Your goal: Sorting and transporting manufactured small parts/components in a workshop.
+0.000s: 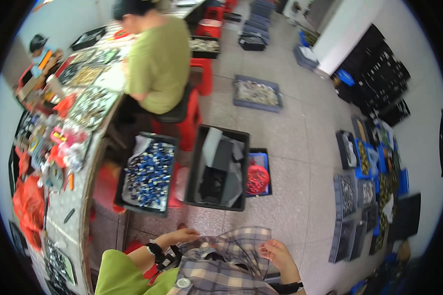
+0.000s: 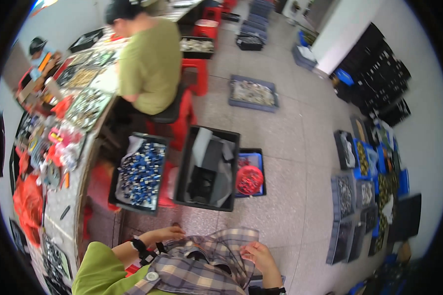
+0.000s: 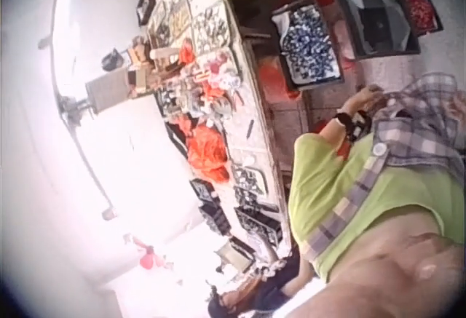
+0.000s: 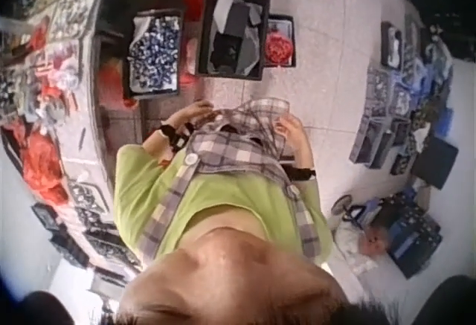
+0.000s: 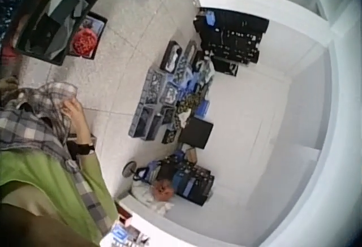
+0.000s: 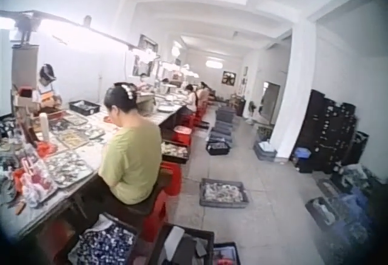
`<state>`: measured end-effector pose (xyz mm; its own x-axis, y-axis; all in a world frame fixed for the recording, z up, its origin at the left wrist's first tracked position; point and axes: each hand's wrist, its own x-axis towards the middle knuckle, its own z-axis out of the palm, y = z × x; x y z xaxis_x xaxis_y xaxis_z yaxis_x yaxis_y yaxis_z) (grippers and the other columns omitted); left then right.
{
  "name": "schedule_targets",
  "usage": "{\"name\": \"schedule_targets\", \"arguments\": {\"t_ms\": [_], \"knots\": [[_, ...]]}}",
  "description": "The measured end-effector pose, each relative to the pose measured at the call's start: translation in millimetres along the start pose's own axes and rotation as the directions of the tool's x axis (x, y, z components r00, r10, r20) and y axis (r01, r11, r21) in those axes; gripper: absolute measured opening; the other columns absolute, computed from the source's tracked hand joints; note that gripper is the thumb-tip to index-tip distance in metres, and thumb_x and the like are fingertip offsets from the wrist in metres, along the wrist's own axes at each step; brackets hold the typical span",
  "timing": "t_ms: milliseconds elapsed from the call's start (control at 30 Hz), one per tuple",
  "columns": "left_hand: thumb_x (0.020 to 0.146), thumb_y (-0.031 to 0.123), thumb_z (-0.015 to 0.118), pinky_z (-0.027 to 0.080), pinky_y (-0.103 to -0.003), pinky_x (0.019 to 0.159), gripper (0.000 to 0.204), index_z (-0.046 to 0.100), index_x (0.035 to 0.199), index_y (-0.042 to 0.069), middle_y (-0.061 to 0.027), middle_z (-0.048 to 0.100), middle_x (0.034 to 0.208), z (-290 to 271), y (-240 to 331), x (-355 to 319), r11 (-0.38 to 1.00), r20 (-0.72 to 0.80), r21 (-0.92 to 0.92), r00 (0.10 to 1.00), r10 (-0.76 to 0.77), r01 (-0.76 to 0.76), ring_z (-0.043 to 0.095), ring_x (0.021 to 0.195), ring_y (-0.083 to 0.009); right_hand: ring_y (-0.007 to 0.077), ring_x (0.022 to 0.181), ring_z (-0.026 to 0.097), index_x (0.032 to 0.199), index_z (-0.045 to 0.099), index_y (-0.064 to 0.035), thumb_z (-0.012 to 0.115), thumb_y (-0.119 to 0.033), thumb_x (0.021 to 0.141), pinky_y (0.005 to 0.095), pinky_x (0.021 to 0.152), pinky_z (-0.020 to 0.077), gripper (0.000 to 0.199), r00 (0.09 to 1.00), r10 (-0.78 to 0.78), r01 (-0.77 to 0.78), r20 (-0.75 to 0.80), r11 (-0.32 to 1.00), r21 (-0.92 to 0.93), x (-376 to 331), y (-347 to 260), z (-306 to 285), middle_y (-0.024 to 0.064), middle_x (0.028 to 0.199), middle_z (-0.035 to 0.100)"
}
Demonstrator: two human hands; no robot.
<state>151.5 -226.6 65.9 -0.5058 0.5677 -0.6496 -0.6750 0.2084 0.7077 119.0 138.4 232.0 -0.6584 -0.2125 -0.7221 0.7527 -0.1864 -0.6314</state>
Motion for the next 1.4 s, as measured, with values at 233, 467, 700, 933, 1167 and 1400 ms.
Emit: {"name": "schedule_targets", "arguments": {"t_ms": [233,467,700,933,1167,1400], "knots": [[0.090,0.039,0.040,0.041,-0.019,0.045,0.037,0.054,0.074,0.009,0.0001,0.054,0.064,66,84,80,0.718,0.520,-0.480,0.822,-0.230,0.505,0.050,0.052,-0.0075,0.0196,0.073,0.054,0.096,0.057,-0.0002,0.059,-0.013,0.079,0.0283,0.067,0.0436,0.021,0.801,0.275,-0.387,0.532,0.915,0.110,13,-28,-184,0.0069,0.094,0.060],[0.085,0.035,0.045,0.042,-0.024,0.045,0.034,0.055,0.066,0.008,-0.0024,0.055,0.062,206,165,189,0.791,0.199,-0.603,0.980,0.018,0.108,0.051,0.049,-0.0110,0.0193,0.072,0.054,0.095,0.057,0.0001,0.059,-0.013,0.080,0.0282,0.067,0.0435,0.020,0.453,0.637,-0.357,0.624,0.771,-0.528,169,-133,-253,0.0071,0.093,0.059],[0.078,0.030,0.050,0.044,-0.030,0.047,0.030,0.057,0.062,0.006,-0.0055,0.058,0.063,231,251,366,0.991,-0.169,-0.010,0.977,0.131,-0.135,0.055,0.049,-0.0155,0.0189,0.072,0.053,0.094,0.056,0.0003,0.059,-0.013,0.080,0.0280,0.067,0.0434,0.020,0.429,0.687,-0.060,0.586,0.669,-0.741,288,-235,-302,0.0072,0.091,0.059],[0.078,0.053,0.047,0.030,-0.048,0.092,0.054,0.041,0.124,0.025,-0.0157,0.034,0.130,179,371,537,0.790,-0.289,0.611,0.912,0.292,-0.059,0.035,0.116,-0.0355,0.0186,0.072,0.053,0.093,0.056,0.0006,0.058,-0.013,0.080,0.0279,0.066,0.0434,0.019,0.639,0.527,0.148,0.561,0.631,-0.761,410,-424,-416,0.0074,0.089,0.058],[0.076,0.056,0.047,0.033,-0.047,0.090,0.061,0.043,0.124,0.018,-0.0216,0.038,0.125,114,511,650,0.721,-0.035,0.680,0.977,0.213,-0.133,0.042,0.110,-0.0386,0.0183,0.072,0.053,0.093,0.056,0.0009,0.058,-0.013,0.080,0.0278,0.066,0.0433,0.019,0.723,0.378,0.265,0.578,0.621,-0.737,490,-562,-493,0.0076,0.088,0.058],[0.077,0.046,0.051,0.042,-0.043,0.077,0.045,0.058,0.105,0.012,-0.0211,0.055,0.103,42,674,771,0.828,-0.263,0.557,0.960,0.100,0.066,0.054,0.091,-0.0354,0.0179,0.072,0.053,0.092,0.056,0.0012,0.058,-0.013,0.080,0.0276,0.066,0.0432,0.018,0.736,0.245,0.432,0.630,0.547,-0.717,633,-696,-552,0.0077,0.086,0.058]]}}
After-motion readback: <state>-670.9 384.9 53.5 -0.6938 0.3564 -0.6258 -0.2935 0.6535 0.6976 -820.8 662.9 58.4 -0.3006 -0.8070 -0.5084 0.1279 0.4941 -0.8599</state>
